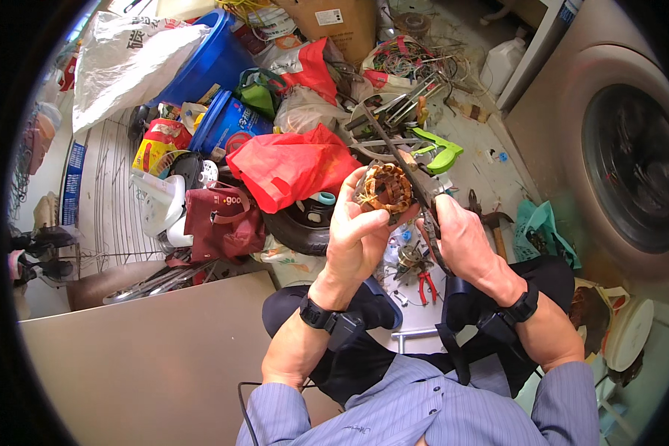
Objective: The person disassembles a small electric motor, using a screwdriver to remove a plastic component, a hammer to strike the casing, and pliers to pull apart the internal copper windings.
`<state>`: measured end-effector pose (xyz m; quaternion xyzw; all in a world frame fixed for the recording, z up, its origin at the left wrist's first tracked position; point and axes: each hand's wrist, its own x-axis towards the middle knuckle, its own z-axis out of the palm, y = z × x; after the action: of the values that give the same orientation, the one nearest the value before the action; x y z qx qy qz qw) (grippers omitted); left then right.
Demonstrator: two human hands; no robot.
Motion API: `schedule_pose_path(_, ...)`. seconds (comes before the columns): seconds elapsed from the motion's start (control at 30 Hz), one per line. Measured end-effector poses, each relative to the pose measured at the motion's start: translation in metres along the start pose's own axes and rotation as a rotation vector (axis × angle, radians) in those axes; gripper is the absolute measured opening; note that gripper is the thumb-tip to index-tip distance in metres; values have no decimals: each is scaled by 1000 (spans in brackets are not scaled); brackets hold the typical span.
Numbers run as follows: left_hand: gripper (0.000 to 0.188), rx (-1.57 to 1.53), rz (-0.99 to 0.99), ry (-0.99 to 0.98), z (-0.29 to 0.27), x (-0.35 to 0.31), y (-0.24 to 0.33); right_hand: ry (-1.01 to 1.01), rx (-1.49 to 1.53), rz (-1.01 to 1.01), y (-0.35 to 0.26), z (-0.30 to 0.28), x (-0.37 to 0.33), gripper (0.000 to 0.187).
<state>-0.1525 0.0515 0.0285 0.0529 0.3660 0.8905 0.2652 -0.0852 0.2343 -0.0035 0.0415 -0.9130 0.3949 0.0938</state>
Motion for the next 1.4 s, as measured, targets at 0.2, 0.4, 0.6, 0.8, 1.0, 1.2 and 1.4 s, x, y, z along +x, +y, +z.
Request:
schedule_pose_path(0.2,70,-3,-51,17,-5,1,-3,-54,-29,57,-2,-1,-1,29)
schedule_pose_path(0.4,69,-149,-65,7,-7,4,-7,-72,-30,78,1,-4,-3,30)
schedule_pose_path(0.6,54,-150,-116,42,-17,3,-8,-70,-64,42,6,1,-5,31)
schedule_pose_path(0.8,49,-279,-185,58,-22,4,-5,-133,54,113,7,0,-7,27)
schedule_pose_path(1.0,46,-374,-215,36,-27,3,-8,-82,40,34,14,3,-9,30)
schedule_pose_path(1.2,44,-376,-193,54,-24,0,-9,-122,102,41,11,2,-8,27)
schedule_pose_path(1.4,43,-288,-141,131,-21,-1,-14,-206,89,127,13,-1,-8,26)
